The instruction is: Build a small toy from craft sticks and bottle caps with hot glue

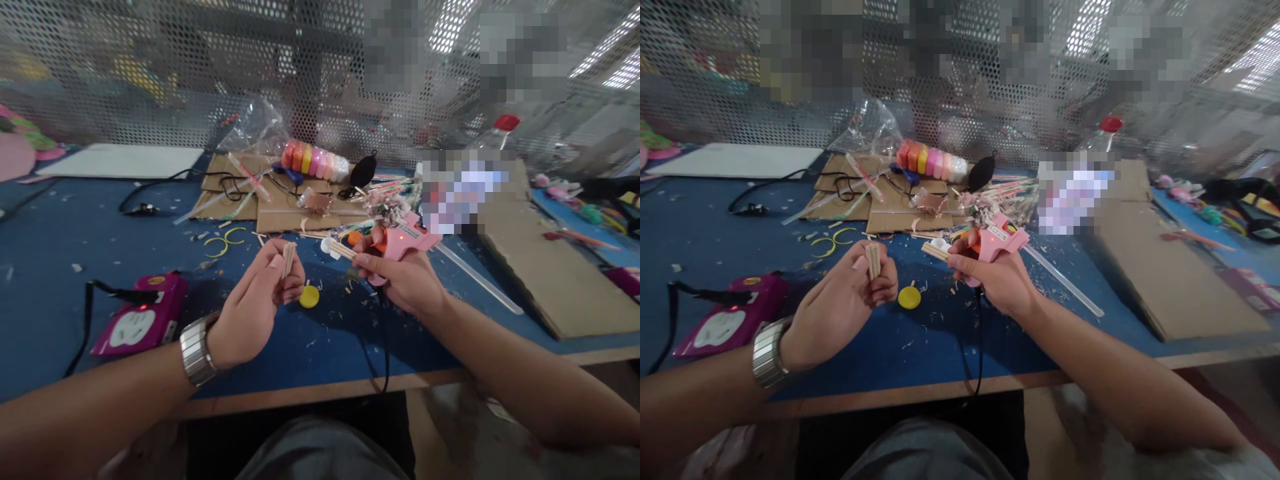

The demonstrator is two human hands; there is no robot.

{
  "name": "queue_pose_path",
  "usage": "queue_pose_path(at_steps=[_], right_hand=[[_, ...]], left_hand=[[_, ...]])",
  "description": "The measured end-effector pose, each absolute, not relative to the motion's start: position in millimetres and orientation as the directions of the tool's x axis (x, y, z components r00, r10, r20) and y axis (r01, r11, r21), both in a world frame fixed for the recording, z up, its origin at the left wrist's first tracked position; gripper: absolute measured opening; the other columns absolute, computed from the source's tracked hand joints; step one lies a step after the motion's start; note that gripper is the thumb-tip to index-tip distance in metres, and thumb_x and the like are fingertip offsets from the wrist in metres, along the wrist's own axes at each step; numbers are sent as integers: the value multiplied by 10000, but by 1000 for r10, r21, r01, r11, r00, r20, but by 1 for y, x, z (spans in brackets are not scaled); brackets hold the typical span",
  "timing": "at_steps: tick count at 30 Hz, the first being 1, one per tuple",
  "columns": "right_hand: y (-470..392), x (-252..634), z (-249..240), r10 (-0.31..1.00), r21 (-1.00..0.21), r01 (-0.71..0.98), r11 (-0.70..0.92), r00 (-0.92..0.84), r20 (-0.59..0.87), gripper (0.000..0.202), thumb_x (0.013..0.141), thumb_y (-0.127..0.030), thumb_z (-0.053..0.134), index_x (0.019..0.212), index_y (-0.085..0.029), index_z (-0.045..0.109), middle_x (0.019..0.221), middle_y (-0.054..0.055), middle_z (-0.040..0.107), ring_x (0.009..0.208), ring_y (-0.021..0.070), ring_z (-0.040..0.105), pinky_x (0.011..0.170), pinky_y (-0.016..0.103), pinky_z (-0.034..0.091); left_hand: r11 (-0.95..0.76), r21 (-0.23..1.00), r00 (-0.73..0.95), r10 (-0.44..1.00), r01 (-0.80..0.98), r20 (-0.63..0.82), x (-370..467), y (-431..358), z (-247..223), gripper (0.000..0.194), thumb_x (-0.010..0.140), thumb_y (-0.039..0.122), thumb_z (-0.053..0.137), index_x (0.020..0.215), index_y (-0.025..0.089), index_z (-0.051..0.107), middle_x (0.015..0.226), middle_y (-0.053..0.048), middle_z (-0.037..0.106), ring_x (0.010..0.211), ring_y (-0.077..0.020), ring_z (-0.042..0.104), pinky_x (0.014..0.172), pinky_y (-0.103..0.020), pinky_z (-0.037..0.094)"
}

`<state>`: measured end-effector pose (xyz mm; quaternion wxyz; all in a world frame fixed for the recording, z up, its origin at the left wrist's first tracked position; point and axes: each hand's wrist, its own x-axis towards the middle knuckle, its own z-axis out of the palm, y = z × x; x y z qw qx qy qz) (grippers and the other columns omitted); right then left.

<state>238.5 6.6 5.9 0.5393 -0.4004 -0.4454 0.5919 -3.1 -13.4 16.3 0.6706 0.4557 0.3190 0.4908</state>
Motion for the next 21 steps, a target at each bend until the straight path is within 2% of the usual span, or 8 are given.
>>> queue_pose_path(at_steps=[6,11,16,18,21], right_hand=[[3,235,7,991,-929,-366,-54,-136,-5,469,723,-222,1023,894,-234,586,887,-53,723,718,102,710,652,223,598],[-2,232,8,976,-901,-422,-102,-217,-8,430,762,-179,993,893,-227,587,872,-56,730,709,101,717,658,226,602],[-7,230,11,970,-891,-438,-120,-242,-11,436,759,-176,991,891,-226,579,858,-57,726,696,100,703,636,221,584],[-7,230,12,970,-891,-435,-128,-243,-21,446,748,-185,1000,889,-227,579,851,-57,723,694,103,701,627,222,578],[-8,230,13,969,-892,-433,-132,-244,-25,457,740,-191,1004,893,-228,574,838,-59,721,676,106,701,603,216,566]], left_hand=[[-54,981,363,924,-186,119,-3,-11,0,341,1137,545,603,1061,219,539,838,35,468,735,-136,451,688,-279,450],[-177,982,365,912,-64,188,-6,-12,0,407,1127,627,574,1134,221,543,957,-13,586,801,-147,549,725,-301,509],[-254,963,356,911,93,206,-10,-12,0,384,1139,599,565,1162,217,605,962,-24,607,814,-150,576,732,-301,500],[-261,959,348,914,112,208,-11,-12,0,368,1137,579,585,1177,215,628,964,-29,627,818,-150,595,722,-290,505],[-260,964,347,910,47,228,-10,-12,2,322,1128,532,634,1157,212,632,974,-35,675,845,-145,636,764,-274,550]])
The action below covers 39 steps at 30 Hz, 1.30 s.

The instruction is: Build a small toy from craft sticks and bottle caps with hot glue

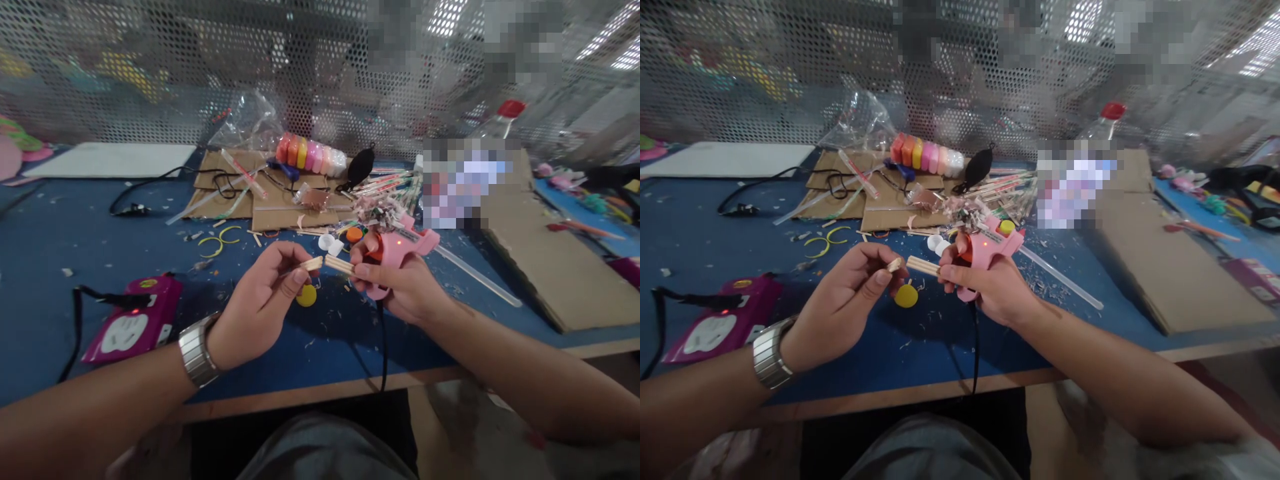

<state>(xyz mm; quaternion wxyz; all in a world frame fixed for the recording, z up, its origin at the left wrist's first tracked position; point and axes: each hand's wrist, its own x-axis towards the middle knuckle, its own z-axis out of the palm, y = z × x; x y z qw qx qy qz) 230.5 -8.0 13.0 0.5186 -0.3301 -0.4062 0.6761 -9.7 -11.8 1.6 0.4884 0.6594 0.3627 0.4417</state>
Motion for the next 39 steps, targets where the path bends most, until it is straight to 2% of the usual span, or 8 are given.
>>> queue_pose_path(at_steps=[7,15,20,27,35,39], right_hand=[[-11,234,14,958,-902,-415,-119,-285,5,465,773,-199,981,906,-239,538,841,-55,725,612,104,694,462,177,422],[-14,234,18,950,-921,-372,-113,-313,10,514,792,-256,1007,906,-245,506,848,-63,711,629,100,694,502,188,464],[-14,235,19,947,-909,-401,-111,-321,26,503,794,-242,1009,916,-240,521,858,-63,717,646,100,707,553,205,517],[-14,234,21,946,-908,-398,-127,-323,9,521,782,-263,1021,920,-244,519,861,-55,711,639,114,712,462,193,426],[-14,235,21,942,-913,-390,-122,-334,17,538,779,-286,1026,919,-248,507,862,-50,701,645,118,705,478,203,439],[-14,235,20,935,-916,-385,-114,-354,32,535,798,-293,1018,923,-250,499,871,-50,702,646,109,693,477,195,432]], left_hand=[[-245,969,369,897,-44,243,-7,-14,5,290,1138,500,633,1135,211,610,874,-4,667,778,-118,653,734,-226,568],[-225,971,390,890,-81,238,-6,-15,7,278,1121,487,670,1135,214,622,876,-3,670,784,-115,662,741,-217,590],[-199,977,390,896,-76,213,-6,-15,7,274,1107,483,696,1132,219,628,890,-10,692,802,-122,678,749,-223,599],[-199,978,372,905,-61,207,-5,-15,9,312,1062,505,758,1113,223,634,886,-17,689,791,-152,686,728,-268,605],[-290,955,379,879,-60,291,-8,-15,5,183,1109,400,708,1135,232,641,868,-4,654,741,-125,617,658,-235,541],[-268,961,376,886,-65,272,-7,-15,5,213,1094,420,733,1123,232,638,885,-4,658,749,-123,618,660,-234,537]])
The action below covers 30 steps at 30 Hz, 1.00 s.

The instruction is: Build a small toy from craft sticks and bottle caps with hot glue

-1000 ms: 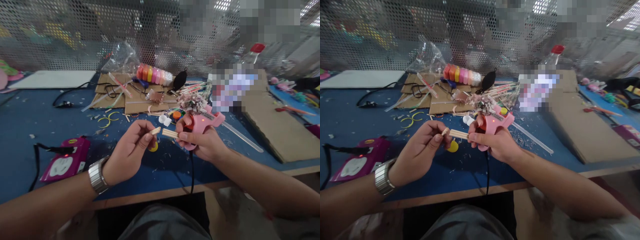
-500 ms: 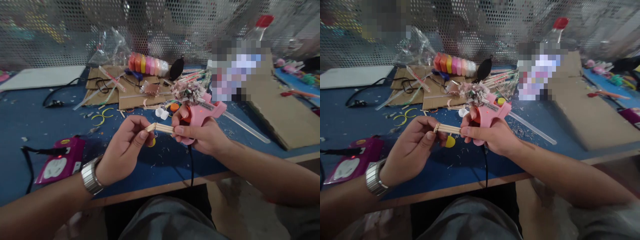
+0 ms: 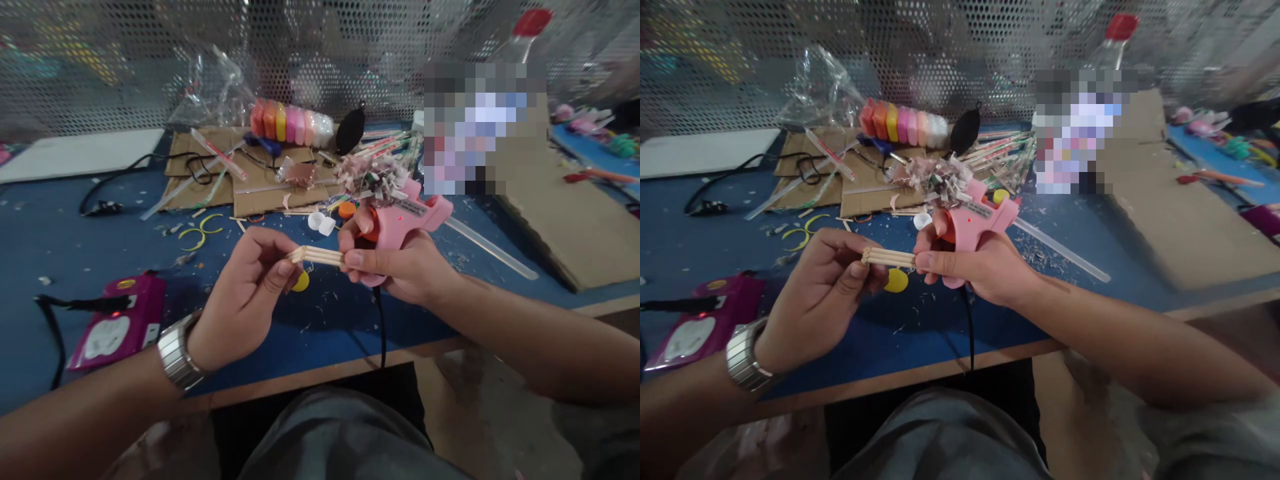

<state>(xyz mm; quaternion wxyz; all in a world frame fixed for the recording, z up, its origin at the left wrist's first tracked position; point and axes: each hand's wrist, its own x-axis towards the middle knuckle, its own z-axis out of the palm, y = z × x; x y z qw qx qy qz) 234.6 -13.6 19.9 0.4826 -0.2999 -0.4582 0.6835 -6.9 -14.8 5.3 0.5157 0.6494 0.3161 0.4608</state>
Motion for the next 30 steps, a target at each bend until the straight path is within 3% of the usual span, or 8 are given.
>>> queue_pose_path(at_steps=[6,13,17,21,30], right_hand=[[-13,236,19,933,-917,-385,-102,-357,46,512,817,-292,1009,925,-253,510,864,-47,702,654,112,688,470,195,432],[-13,236,20,931,-923,-377,-77,-359,69,495,834,-298,1000,903,-251,512,858,-48,706,659,110,689,514,216,473],[-14,236,21,935,-927,-370,-60,-347,78,512,822,-315,1012,904,-253,510,856,-54,708,664,114,694,575,245,532],[-14,237,21,936,-929,-368,-38,-339,96,491,835,-298,1000,918,-252,518,862,-52,712,671,116,701,560,237,511],[-14,239,17,940,-936,-349,-39,-331,84,505,827,-297,1004,930,-258,511,895,-42,720,692,124,709,566,241,527]], left_hand=[[-251,966,366,895,-60,255,-6,-15,5,242,1078,459,746,1123,245,641,917,-18,682,755,-146,629,658,-271,542],[-269,961,381,883,-66,273,-9,-15,1,139,1114,379,698,1148,257,643,967,-24,676,788,-148,627,684,-284,542],[-281,959,374,885,-44,277,-9,-14,2,168,1100,393,722,1127,257,627,1005,-27,671,803,-155,637,701,-310,547],[-282,959,366,890,-30,273,-8,-14,5,204,1082,417,746,1092,263,613,1048,-35,677,822,-162,650,696,-328,541],[-313,948,394,866,-53,308,-8,-11,3,136,1103,330,709,1081,253,599,1018,-28,667,799,-152,657,677,-307,551]])
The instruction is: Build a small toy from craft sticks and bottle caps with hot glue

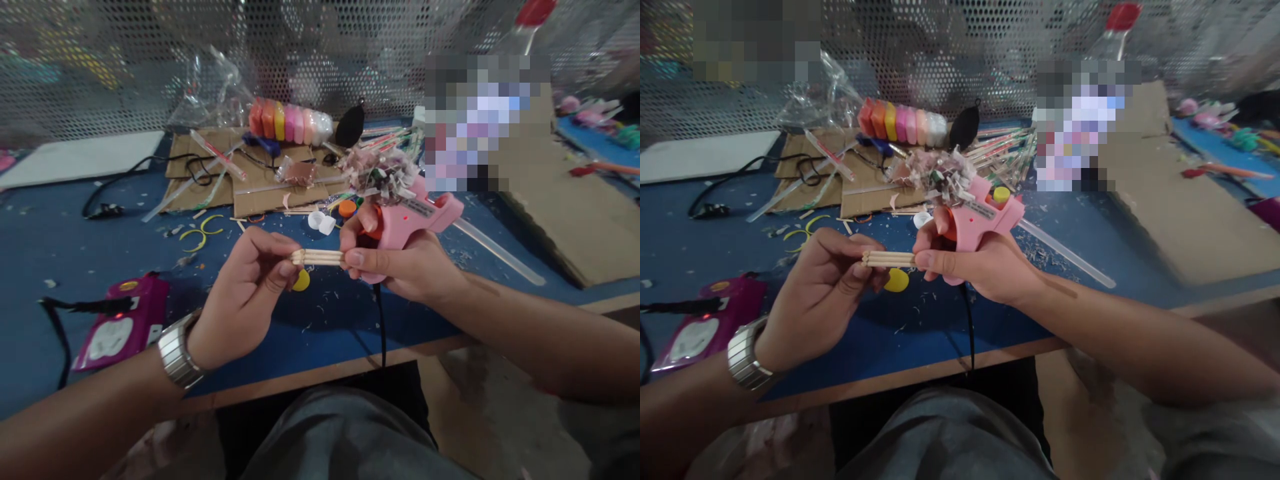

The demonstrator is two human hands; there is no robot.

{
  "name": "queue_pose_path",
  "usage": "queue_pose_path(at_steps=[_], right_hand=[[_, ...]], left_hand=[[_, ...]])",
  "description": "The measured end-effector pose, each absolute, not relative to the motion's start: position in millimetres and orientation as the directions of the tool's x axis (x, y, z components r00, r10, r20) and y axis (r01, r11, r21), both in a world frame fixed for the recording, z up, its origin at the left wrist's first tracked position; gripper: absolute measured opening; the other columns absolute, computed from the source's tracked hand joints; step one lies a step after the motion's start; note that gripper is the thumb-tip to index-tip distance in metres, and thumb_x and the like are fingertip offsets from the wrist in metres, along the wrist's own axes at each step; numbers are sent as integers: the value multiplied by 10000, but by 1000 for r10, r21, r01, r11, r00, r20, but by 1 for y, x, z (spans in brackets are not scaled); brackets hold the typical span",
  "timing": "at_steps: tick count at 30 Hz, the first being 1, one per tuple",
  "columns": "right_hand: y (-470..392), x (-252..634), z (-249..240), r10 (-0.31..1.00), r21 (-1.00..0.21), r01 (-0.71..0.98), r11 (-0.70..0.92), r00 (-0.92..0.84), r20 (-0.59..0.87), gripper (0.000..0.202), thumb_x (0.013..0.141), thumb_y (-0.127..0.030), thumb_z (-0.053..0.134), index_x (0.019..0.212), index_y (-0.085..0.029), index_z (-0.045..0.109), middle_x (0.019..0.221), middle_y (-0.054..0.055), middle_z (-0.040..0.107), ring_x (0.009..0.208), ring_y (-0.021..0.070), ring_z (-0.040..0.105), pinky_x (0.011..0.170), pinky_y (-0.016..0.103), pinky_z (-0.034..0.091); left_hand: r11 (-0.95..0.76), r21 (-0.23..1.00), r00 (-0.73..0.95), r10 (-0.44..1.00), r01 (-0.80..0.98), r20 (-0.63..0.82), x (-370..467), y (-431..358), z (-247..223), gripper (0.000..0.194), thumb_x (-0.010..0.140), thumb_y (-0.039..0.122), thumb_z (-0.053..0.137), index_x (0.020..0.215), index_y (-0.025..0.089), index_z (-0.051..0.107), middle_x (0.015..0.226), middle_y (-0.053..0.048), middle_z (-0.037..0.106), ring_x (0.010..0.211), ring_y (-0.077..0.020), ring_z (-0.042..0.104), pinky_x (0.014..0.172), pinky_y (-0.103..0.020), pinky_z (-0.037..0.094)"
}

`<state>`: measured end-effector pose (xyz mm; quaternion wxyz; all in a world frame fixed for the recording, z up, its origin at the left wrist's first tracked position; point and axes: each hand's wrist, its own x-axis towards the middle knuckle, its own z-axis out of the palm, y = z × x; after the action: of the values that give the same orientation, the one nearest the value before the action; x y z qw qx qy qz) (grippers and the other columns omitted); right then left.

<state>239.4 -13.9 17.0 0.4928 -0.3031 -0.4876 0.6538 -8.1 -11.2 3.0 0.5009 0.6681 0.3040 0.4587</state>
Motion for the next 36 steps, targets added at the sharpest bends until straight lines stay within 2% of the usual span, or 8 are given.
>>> queue_pose_path(at_steps=[10,17,28,36], right_hand=[[-14,241,17,940,-937,-348,-41,-332,82,469,847,-278,989,944,-256,532,909,-35,718,701,131,712,547,242,508],[-14,244,15,937,-939,-341,-36,-339,87,459,861,-250,980,960,-260,532,925,-42,720,713,126,713,572,241,532],[-11,244,11,918,-921,-388,-42,-379,117,434,871,-185,958,961,-242,537,931,-46,723,693,96,697,554,203,520],[-12,244,14,924,-929,-369,-38,-367,108,470,867,-228,970,956,-253,510,921,-47,725,710,112,711,562,211,522]], left_hand=[[-341,940,399,858,-28,323,-8,-11,6,155,1097,328,718,1056,244,594,1042,-43,675,810,-149,661,668,-283,567],[-276,961,380,890,8,252,-8,-14,8,239,1070,423,758,1043,253,592,1060,-53,682,844,-178,665,669,-315,575],[-341,940,406,858,-8,314,-9,-10,4,175,1089,354,731,1052,248,597,1038,-38,685,807,-156,667,665,-290,584],[-316,949,416,860,-21,295,-9,-11,4,145,1102,330,711,1055,256,595,1040,-31,675,815,-147,662,681,-285,579]])
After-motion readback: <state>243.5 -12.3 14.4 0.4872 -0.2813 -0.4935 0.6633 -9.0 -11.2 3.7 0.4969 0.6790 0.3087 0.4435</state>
